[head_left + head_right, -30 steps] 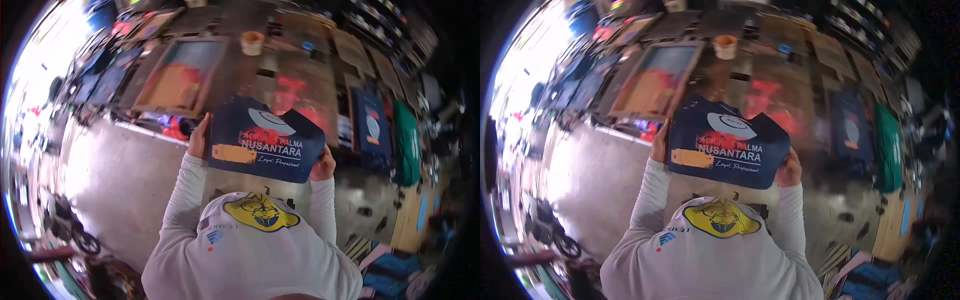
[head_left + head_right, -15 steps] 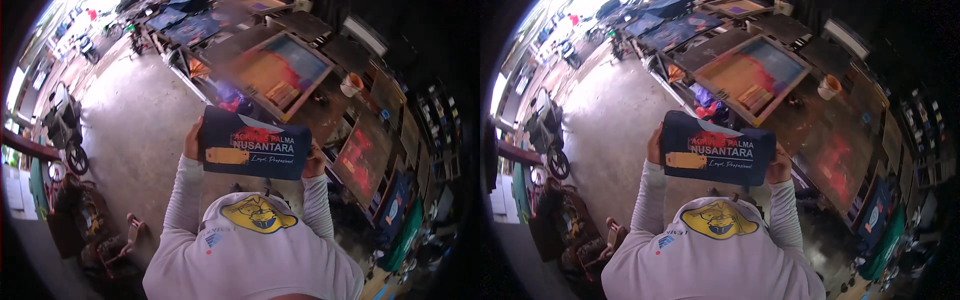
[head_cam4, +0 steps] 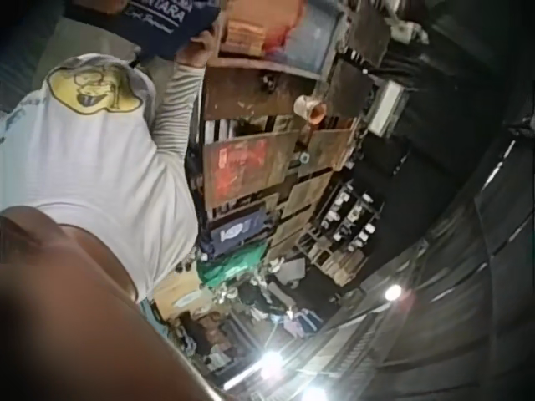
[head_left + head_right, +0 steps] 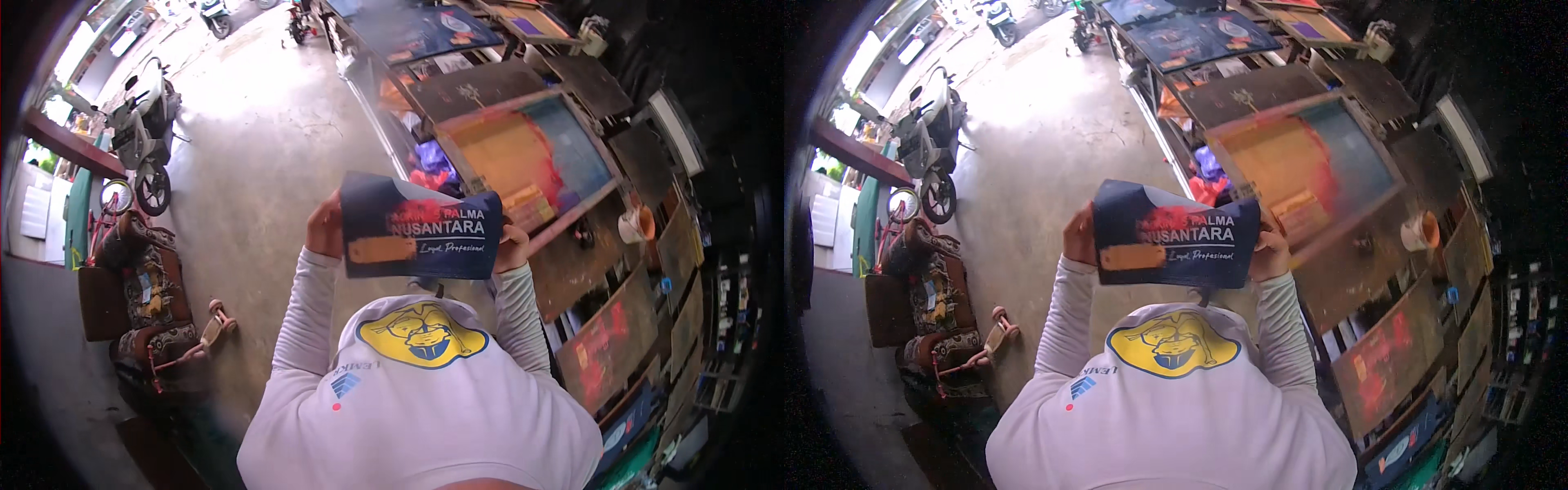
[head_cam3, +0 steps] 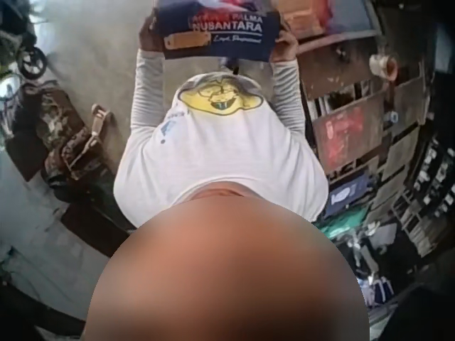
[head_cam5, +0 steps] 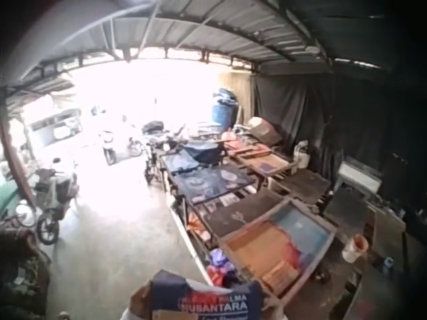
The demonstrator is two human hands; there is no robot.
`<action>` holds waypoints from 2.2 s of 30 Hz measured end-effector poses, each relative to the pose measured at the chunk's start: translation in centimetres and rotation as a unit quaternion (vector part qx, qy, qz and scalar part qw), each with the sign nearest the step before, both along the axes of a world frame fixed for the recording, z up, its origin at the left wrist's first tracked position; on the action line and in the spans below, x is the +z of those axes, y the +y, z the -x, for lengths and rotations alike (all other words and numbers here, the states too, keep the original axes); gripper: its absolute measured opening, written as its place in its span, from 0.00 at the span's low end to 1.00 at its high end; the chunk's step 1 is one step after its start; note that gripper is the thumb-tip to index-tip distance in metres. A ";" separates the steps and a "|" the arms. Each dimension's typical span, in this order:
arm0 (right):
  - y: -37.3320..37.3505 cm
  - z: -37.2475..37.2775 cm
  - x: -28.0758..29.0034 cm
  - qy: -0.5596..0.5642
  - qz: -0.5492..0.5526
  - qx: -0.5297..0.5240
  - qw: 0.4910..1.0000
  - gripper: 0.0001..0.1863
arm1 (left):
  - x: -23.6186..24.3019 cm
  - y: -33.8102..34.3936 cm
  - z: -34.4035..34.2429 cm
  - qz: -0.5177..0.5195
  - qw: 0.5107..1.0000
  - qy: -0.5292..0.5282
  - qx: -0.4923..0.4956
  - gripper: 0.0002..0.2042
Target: The recorder handles printing screens and inspects/organizes printed tote bags on a workbench.
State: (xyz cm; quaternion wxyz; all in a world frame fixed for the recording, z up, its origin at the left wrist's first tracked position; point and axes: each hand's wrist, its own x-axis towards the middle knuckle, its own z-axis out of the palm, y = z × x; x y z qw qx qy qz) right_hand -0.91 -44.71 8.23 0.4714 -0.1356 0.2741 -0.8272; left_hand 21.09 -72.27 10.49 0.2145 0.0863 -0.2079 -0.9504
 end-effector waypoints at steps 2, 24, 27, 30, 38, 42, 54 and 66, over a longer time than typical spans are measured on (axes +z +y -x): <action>-2.4 2.1 0.2 -0.023 -0.020 -0.019 0.999 0.35 | -0.4 -2.4 1.4 0.043 0.999 0.022 -0.022 0.28; -35.5 11.5 -1.9 0.145 -0.160 0.076 0.974 0.33 | -5.6 -28.2 0.2 0.146 0.974 -0.060 0.161 0.40; -40.9 11.0 -0.9 0.127 -0.172 0.056 0.975 0.33 | -4.4 -34.1 1.4 0.102 0.981 -0.058 0.152 0.40; -46.0 11.4 -0.8 0.113 -0.162 0.030 0.980 0.32 | -3.8 -41.0 2.8 0.154 0.978 -0.045 0.135 0.39; -53.9 12.7 -1.1 0.095 -0.218 -0.025 0.971 0.31 | -3.1 -53.9 7.2 0.119 0.987 0.000 0.104 0.42; -55.9 14.4 -4.5 0.041 -0.226 -0.042 0.972 0.28 | -3.9 -56.8 9.9 0.132 0.985 -0.041 0.102 0.45; -73.1 27.0 -0.4 0.086 -0.102 0.068 0.989 0.33 | -9.7 -70.8 18.1 0.132 0.974 -0.115 0.144 0.43; -82.4 36.1 0.4 0.168 -0.113 0.022 0.979 0.34 | -6.3 -79.5 27.0 0.131 0.982 -0.067 0.116 0.28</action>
